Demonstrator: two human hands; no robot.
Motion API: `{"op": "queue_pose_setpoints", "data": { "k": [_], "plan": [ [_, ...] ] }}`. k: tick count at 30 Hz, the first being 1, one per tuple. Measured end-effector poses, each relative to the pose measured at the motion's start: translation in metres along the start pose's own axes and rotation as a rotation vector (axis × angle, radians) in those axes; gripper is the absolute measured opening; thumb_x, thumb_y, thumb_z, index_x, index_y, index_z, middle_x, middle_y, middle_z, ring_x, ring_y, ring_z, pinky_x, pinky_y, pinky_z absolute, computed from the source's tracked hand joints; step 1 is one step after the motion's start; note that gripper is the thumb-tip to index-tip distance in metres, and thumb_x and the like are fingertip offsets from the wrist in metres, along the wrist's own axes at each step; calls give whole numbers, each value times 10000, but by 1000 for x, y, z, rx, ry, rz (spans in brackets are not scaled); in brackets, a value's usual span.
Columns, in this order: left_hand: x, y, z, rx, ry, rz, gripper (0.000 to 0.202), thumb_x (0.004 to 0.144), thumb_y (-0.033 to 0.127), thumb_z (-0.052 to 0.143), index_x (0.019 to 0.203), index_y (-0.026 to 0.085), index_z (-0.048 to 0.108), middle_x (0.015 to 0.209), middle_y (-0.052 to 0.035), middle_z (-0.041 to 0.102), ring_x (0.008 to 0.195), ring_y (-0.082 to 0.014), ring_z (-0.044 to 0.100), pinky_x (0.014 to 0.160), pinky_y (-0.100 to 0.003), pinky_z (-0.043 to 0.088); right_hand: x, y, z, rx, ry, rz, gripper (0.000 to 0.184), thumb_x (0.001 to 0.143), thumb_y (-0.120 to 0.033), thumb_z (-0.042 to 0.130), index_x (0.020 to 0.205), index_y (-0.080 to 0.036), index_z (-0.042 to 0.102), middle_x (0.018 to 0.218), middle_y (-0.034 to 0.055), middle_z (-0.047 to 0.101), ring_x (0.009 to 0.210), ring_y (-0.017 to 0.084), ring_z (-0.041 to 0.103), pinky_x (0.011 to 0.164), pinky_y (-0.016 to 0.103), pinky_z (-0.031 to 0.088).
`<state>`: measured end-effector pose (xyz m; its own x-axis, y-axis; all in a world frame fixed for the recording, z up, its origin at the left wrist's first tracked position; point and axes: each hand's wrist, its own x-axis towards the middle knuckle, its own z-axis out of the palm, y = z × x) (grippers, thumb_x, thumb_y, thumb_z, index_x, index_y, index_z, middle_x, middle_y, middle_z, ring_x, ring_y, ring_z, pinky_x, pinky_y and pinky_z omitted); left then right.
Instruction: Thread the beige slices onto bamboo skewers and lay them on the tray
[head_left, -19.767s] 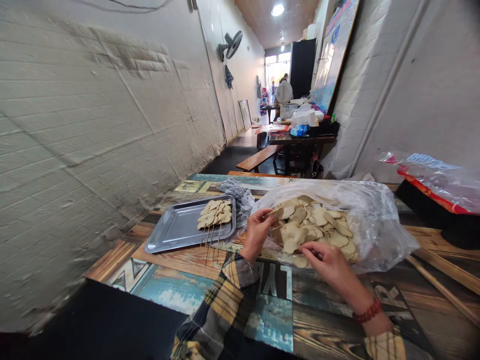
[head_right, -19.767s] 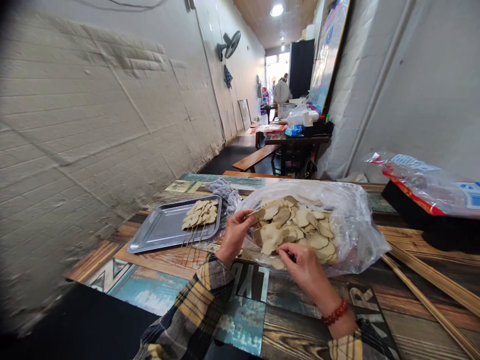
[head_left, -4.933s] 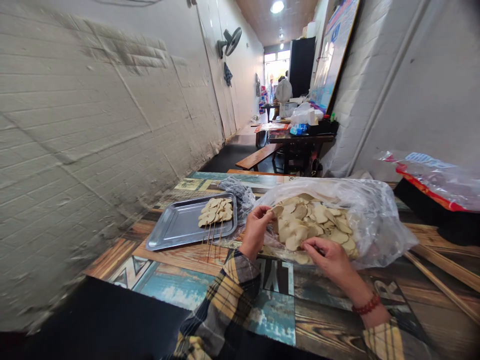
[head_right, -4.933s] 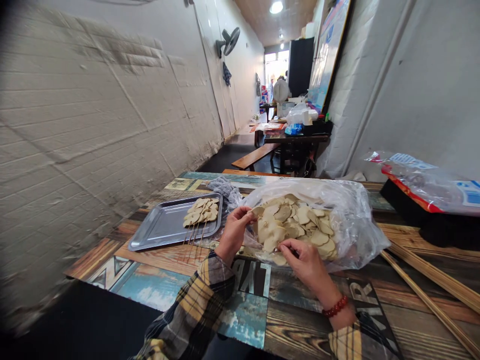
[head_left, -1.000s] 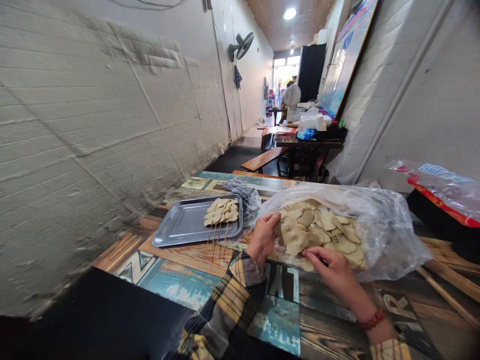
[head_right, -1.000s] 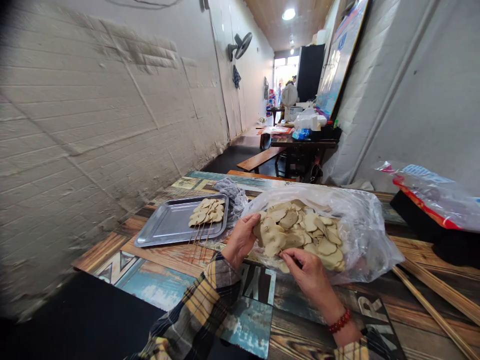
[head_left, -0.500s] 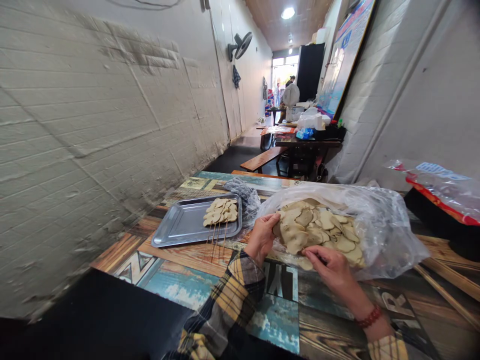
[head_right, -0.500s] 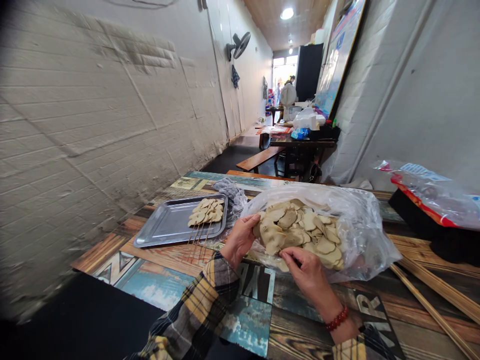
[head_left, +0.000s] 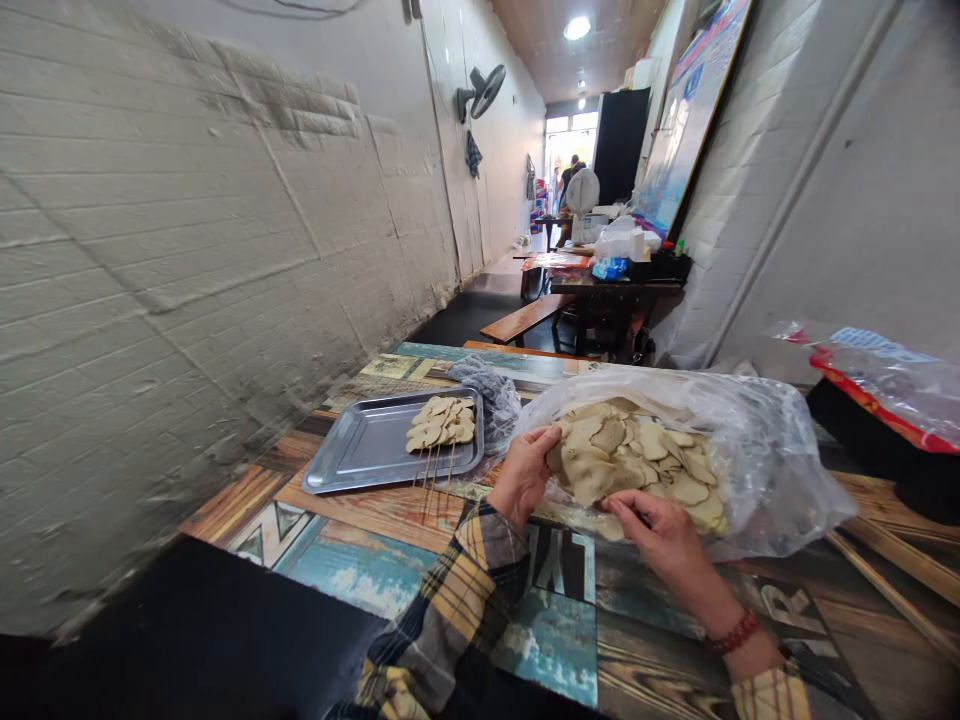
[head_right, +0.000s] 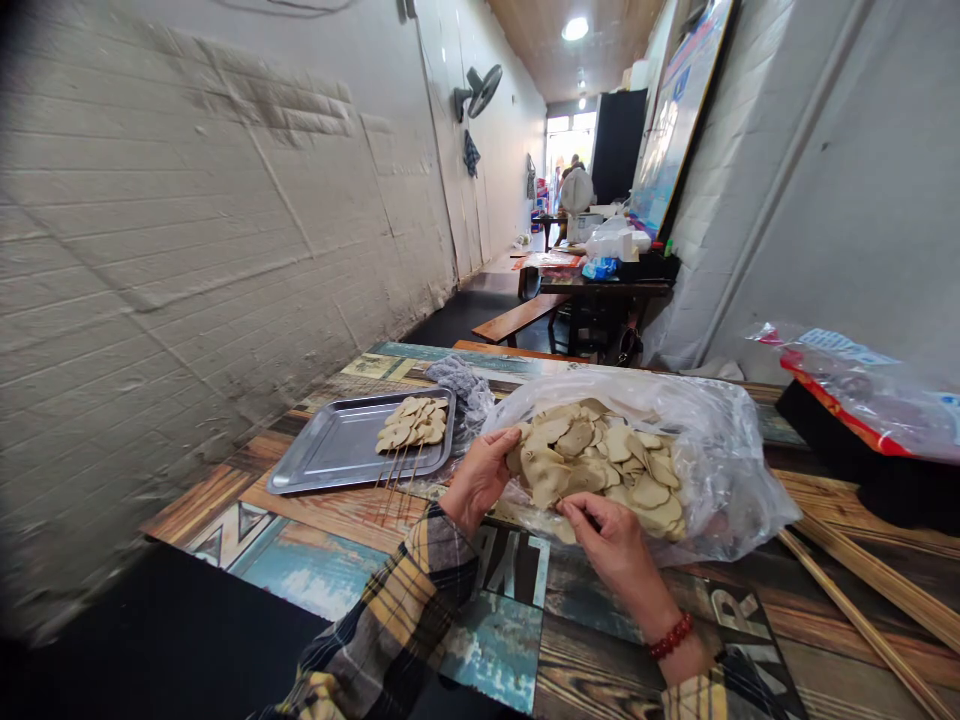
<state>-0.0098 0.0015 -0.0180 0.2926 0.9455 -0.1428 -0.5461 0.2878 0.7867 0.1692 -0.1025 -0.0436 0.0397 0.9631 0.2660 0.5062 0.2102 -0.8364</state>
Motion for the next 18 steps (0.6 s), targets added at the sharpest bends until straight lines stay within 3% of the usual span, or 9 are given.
{"op": "queue_pose_setpoints", "data": {
  "k": [5,9,14,18],
  "plan": [
    [-4,2,5,-91,-35,-58,461,716,558,821,920,152,744,849,-91,747,803,-205,691,705,-296,541,3,-5,-3,167,-9,118,503,865,-621,587,826,-156,775,527,-6,589,482,140,506,453,244,380],
    [-4,-3,5,-62,-86,-32,442,646,453,894,925,144,748,879,-87,753,816,-199,693,721,-287,533,3,-7,-3,173,9,124,500,843,-629,607,825,-161,783,532,-1,595,484,146,517,453,248,387],
    [0,-7,1,-60,-64,7,448,552,398,944,859,136,748,785,-57,738,692,-151,652,675,-264,504,2,-5,-5,101,-15,123,467,839,-606,617,882,-182,806,659,46,723,546,192,620,512,288,480],
    [3,-9,-3,-100,-17,38,410,540,370,940,801,132,732,718,-49,713,638,-140,616,637,-257,461,-1,-5,-8,26,-67,72,432,830,-618,642,815,-222,814,841,96,798,782,275,726,700,357,565]
  ]
}}
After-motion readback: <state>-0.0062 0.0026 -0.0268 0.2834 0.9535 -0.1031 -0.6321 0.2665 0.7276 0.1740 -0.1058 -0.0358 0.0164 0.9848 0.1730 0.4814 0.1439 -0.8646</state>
